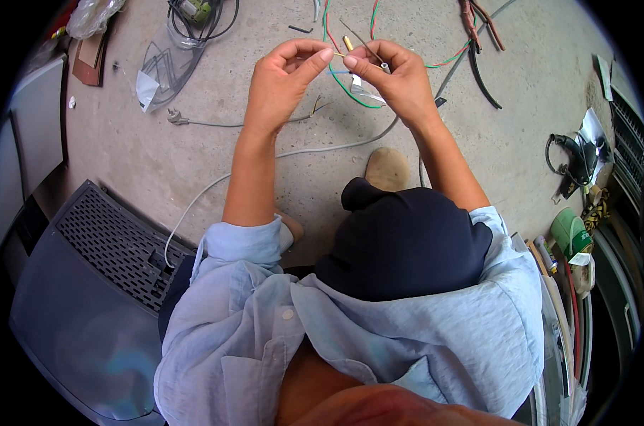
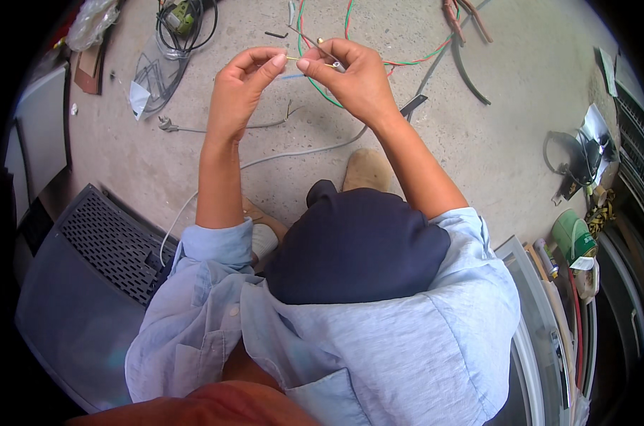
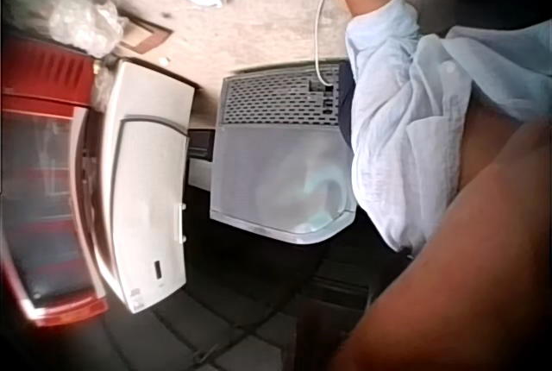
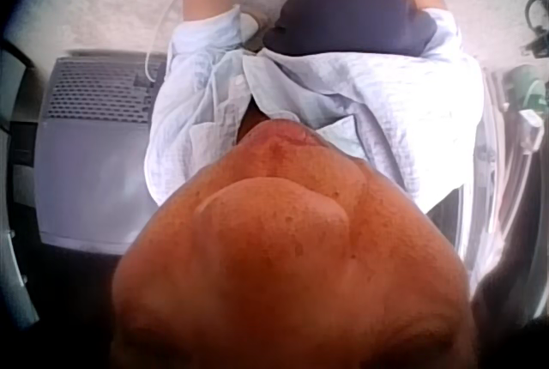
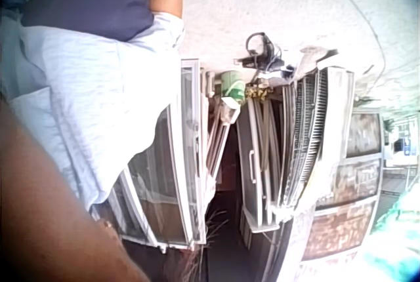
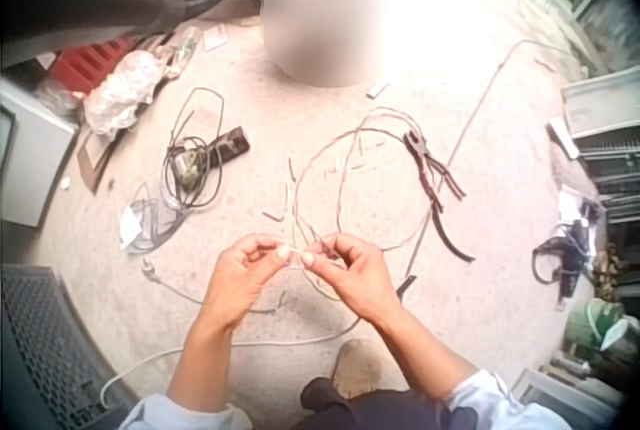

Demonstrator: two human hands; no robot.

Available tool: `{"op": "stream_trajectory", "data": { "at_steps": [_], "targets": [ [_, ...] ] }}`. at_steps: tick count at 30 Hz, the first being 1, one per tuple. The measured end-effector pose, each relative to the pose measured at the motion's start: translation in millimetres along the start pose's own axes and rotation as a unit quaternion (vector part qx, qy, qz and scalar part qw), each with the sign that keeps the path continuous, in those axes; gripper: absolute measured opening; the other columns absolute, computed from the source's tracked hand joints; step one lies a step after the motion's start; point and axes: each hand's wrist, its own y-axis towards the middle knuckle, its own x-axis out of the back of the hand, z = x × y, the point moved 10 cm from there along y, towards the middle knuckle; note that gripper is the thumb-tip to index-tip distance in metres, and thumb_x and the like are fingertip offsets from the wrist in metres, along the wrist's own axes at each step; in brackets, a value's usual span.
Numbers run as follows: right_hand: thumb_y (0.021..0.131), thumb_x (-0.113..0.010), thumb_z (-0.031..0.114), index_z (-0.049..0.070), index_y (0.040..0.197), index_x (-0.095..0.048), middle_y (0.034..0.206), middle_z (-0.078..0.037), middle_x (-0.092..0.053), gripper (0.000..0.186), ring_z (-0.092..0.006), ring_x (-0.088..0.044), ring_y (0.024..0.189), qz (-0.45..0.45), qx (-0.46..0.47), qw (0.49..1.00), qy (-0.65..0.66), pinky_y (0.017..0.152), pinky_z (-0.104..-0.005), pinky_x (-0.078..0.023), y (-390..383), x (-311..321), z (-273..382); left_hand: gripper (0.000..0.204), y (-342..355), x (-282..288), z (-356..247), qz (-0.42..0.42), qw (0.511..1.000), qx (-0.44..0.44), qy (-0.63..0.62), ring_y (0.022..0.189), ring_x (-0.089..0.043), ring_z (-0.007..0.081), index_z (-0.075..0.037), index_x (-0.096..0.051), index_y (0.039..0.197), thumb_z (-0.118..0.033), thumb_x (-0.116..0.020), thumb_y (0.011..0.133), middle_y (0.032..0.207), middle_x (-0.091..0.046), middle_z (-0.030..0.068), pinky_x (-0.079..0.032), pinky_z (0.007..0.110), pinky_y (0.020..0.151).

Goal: The person strips the ends of several wires with pliers, twists the exposed copper ends together to connect them, and then uses a piece of electrical tape to secure a connection to a larger cable.

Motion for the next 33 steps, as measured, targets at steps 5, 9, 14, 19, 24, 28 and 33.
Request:
{"op": "stream_trajectory", "data": {
  "at_steps": [5,9,14,19,24,28,33],
  "targets": [
    [0.078,-0.071,0.025,0.0,0.086,-0.068,0.071,-0.001,-0.062,0.027,-0.0066,-0.056,0.069,0.035,-0.044,0.998,0.016,0.064,-0.0218,-0.044,-4.3,-1.6,-1.9,0.017,-3.4,2.7,-34.1,0.007,0.957,-0.171,0.236,0.081,-0.06,0.0143,-0.004,-0.066,0.092,-0.017,-0.068,0.081,0.089,-0.063,0.0035,-0.046,0.027,0.075],
    [0.079,-0.071,0.022,0.001,0.086,-0.067,0.072,0.0,-0.061,0.023,-0.0058,-0.055,0.068,0.069,-0.062,0.996,0.016,0.062,-0.0203,-0.043,-4.7,-3.6,-9.9,0.014,-10.3,-10.9,-51.1,0.053,0.932,-0.228,0.277,0.076,-0.058,0.0145,-0.003,-0.065,0.091,-0.011,-0.067,0.08,0.082,-0.061,0.0045,-0.046,0.026,0.072],
    [0.08,-0.071,0.022,0.001,0.087,-0.067,0.074,0.0,-0.062,0.023,-0.0062,-0.055,0.068,0.087,-0.073,0.993,0.025,0.061,-0.0202,-0.042,-6.6,-3.9,-11.4,0.008,-16.1,-17.3,-57.6,0.077,0.879,-0.321,0.344,0.073,-0.058,0.0179,-0.003,-0.062,0.086,-0.008,-0.064,0.081,0.081,-0.061,0.0053,-0.045,0.028,0.067],
    [0.079,-0.072,0.025,0.001,0.086,-0.067,0.074,0.0,-0.062,0.025,-0.0061,-0.054,0.068,0.078,-0.088,0.993,0.031,0.06,-0.0199,-0.041,-8.5,-0.5,-7.9,0.007,-20.2,-19.7,-67.4,0.048,0.839,-0.359,0.406,0.075,-0.058,0.0204,-0.005,-0.061,0.085,-0.009,-0.063,0.081,0.081,-0.061,0.0054,-0.045,0.03,0.07],
    [0.08,-0.071,0.025,0.002,0.086,-0.068,0.074,0.0,-0.062,0.024,-0.0054,-0.054,0.068,0.063,-0.086,0.993,0.052,0.06,-0.0195,-0.04,-6.6,5.5,-8.5,0.013,-3.5,16.3,-54.6,-0.061,0.939,-0.23,0.248,0.08,-0.057,0.0196,-0.007,-0.063,0.088,-0.013,-0.068,0.078,0.082,-0.062,0.0025,-0.042,0.032,0.076],
    [0.081,-0.071,0.025,0.002,0.086,-0.068,0.074,0.0,-0.062,0.023,-0.0056,-0.054,0.068,0.076,-0.098,0.991,0.044,0.061,-0.0195,-0.041,-7.7,4.5,-6.4,0.02,-21.1,-12.5,-76.4,-0.007,0.837,-0.395,0.379,0.081,-0.057,0.0194,-0.011,-0.065,0.09,-0.017,-0.073,0.072,0.083,-0.063,0.0004,-0.041,0.032,0.076],
    [0.078,-0.072,0.026,0.0,0.085,-0.068,0.074,-0.002,-0.063,0.027,-0.008,-0.056,0.069,0.089,-0.102,0.989,0.065,0.064,-0.022,-0.044,-6.2,-0.1,-11.6,0.017,-28.9,-20.5,-74.0,-0.012,0.792,-0.442,0.42,0.081,-0.056,0.0173,-0.016,-0.067,0.083,-0.016,-0.074,0.068,0.082,-0.062,-0.0033,-0.038,0.031,0.074]
  ]
}}
